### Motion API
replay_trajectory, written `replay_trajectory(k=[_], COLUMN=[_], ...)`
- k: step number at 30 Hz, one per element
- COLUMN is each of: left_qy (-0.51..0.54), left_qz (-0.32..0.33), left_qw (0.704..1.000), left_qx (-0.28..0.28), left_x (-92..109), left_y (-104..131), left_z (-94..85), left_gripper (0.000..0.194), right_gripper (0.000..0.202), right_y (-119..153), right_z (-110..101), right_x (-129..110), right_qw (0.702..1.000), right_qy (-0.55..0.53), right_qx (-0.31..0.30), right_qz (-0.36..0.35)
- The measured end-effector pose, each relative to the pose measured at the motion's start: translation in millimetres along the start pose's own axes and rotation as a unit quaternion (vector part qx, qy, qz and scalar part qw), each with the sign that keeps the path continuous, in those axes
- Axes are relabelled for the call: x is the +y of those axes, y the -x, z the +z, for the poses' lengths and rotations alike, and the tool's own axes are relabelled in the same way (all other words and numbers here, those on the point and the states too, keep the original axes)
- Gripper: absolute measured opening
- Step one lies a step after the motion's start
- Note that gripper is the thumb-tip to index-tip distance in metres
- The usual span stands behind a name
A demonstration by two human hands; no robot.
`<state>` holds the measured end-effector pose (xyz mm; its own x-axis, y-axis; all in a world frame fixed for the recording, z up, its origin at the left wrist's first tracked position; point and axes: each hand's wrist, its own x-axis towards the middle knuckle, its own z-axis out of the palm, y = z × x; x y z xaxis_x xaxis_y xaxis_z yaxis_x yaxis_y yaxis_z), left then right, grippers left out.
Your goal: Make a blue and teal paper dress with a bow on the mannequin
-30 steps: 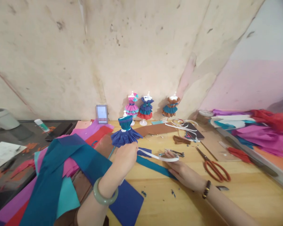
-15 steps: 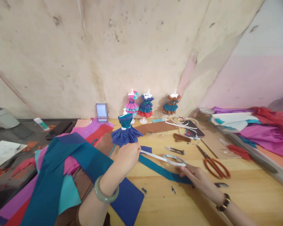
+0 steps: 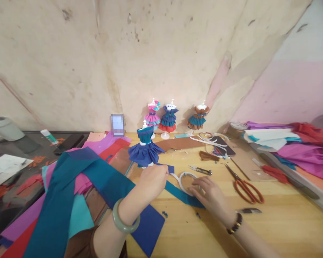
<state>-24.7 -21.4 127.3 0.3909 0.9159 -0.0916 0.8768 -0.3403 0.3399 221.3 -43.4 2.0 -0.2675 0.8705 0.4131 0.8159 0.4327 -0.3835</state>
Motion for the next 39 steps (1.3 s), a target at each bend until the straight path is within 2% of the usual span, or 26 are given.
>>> replay_trajectory(k=[4,6,12,19,21,24,25,27,29,30,32,36,39], left_qy=[0.009,0.014,0.013,0.008,0.002,-0.012,-0.017,-0.028,-0.038,-0.043,-0.046,-0.04,-0.039], left_qz=[-0.005,-0.011,0.011,0.009,0.004,0.004,0.005,0.004,0.007,0.009,0.012,0.015,0.002], left_qw=[0.999,0.999,0.999,1.0,1.0,1.0,1.0,1.0,0.999,0.999,0.998,0.998,0.999], left_qx=[0.034,0.042,0.044,-0.017,-0.017,-0.003,0.002,-0.003,-0.021,-0.033,-0.045,-0.042,-0.034], left_x=[-3,-4,3,25,26,22,20,16,14,13,12,10,5], left_y=[-1,-1,1,8,8,7,6,6,7,7,8,9,9], left_z=[-0.6,-0.7,4.3,4.2,3.6,3.0,2.6,1.5,0.2,-0.5,-1.6,-4.6,-9.4], left_gripper=[0.026,0.027,0.026,0.029,0.028,0.03,0.03,0.03,0.031,0.031,0.03,0.029,0.03], right_gripper=[0.022,0.02,0.02,0.016,0.013,0.018,0.021,0.024,0.023,0.023,0.025,0.018,0.025], right_y=[-17,-21,-21,-29,-32,-33,-32,-31,-30,-30,-32,-40,-50], right_z=[11,14,18,18,14,5,2,-2,-3,-3,-2,-3,-4], right_x=[-20,-25,-22,-9,-14,-34,-42,-58,-68,-70,-71,-67,-68], right_qw=[0.993,0.988,0.983,0.976,0.985,0.998,0.993,0.973,0.952,0.947,0.95,0.969,0.97], right_qy=[0.067,0.09,0.15,0.198,0.159,-0.016,-0.077,-0.155,-0.19,-0.198,-0.208,-0.212,-0.229], right_qx=[-0.098,-0.122,-0.108,-0.074,-0.048,-0.023,-0.045,-0.135,-0.207,-0.221,-0.197,-0.074,-0.061], right_qz=[0.011,0.014,0.019,0.045,0.038,0.05,0.072,0.109,0.121,0.122,0.125,0.103,0.045])
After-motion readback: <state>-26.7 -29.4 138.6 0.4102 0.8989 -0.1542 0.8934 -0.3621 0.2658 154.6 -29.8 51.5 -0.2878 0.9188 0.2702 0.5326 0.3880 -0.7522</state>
